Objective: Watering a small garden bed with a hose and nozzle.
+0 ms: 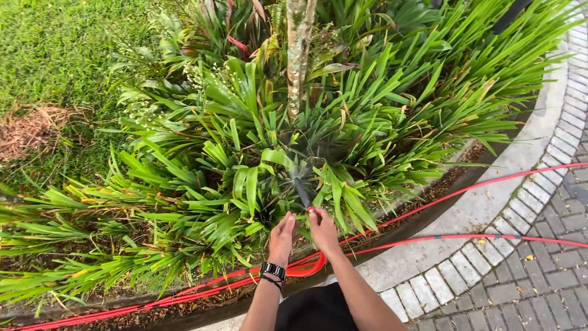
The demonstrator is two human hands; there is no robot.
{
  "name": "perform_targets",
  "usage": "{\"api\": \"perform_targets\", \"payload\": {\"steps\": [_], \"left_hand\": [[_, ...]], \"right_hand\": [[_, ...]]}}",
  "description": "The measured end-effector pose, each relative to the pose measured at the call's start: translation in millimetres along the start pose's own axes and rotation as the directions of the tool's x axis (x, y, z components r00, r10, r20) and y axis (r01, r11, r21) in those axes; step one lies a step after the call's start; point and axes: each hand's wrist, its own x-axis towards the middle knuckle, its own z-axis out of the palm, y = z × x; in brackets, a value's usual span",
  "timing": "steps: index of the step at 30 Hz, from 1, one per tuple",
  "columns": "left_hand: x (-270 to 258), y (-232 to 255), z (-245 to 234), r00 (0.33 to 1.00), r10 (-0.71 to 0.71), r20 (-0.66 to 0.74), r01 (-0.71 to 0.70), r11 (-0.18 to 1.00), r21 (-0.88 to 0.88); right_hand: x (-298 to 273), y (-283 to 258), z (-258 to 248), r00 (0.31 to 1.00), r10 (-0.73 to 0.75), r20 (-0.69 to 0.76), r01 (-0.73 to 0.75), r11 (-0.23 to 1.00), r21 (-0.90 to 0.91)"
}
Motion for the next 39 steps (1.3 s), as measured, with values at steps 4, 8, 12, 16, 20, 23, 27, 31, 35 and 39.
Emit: {"api": "perform_targets", "payload": {"steps": [4, 8, 12, 16, 20, 23, 27, 31, 35, 39], "left_hand": [[-3.0, 10.6, 9.8, 0.999, -0.037, -0.006, 0.037, 0.997, 0.064], [-2.8, 6.3, 14.4, 0.999, -0.003, 0.052, 0.001, 0.999, 0.046], [-4.6, 2.5, 21.9, 0.997, -0.046, 0.062, 0.041, 0.996, 0.084], [-11.8, -0.2, 26.5, 0.992, -0.062, 0.105, 0.051, 0.992, 0.112], [-14.3, -4.4, 27.9, 0.993, -0.081, 0.089, 0.070, 0.990, 0.123], [-17.0, -9.3, 22.4, 0.993, -0.080, 0.085, 0.071, 0.993, 0.098], [-16.8, -13.6, 6.2, 0.994, -0.083, 0.071, 0.080, 0.996, 0.040], [-16.7, -22.0, -10.4, 0.995, -0.085, 0.053, 0.086, 0.996, -0.018], [-22.5, -17.4, -12.1, 0.996, -0.090, 0.013, 0.090, 0.996, 0.017], [-25.0, -18.3, -8.2, 0.996, -0.089, 0.026, 0.088, 0.996, 0.026]], "right_hand": [[-8.5, -1.1, -1.4, 0.999, -0.036, 0.018, 0.034, 0.994, 0.100], [-11.1, -0.1, -23.3, 0.997, 0.023, -0.071, -0.011, 0.986, 0.164], [-8.2, 30.1, -39.7, 0.968, 0.193, -0.160, -0.179, 0.979, 0.097], [-10.0, 62.5, -42.2, 0.947, 0.186, -0.264, -0.153, 0.978, 0.141], [-24.9, 54.9, -43.6, 0.936, 0.287, -0.202, -0.257, 0.953, 0.162], [-34.4, 53.9, -28.6, 0.961, 0.241, -0.135, -0.221, 0.964, 0.148], [-53.9, 20.3, -14.8, 0.982, 0.190, 0.005, -0.189, 0.972, 0.141], [-69.6, 27.5, 13.1, 0.996, 0.003, 0.094, -0.011, 0.996, 0.085], [-68.5, 31.3, 10.6, 0.997, -0.012, 0.075, 0.007, 0.998, 0.061], [-65.2, 2.4, -36.4, 0.960, 0.276, 0.054, -0.281, 0.949, 0.141]]}}
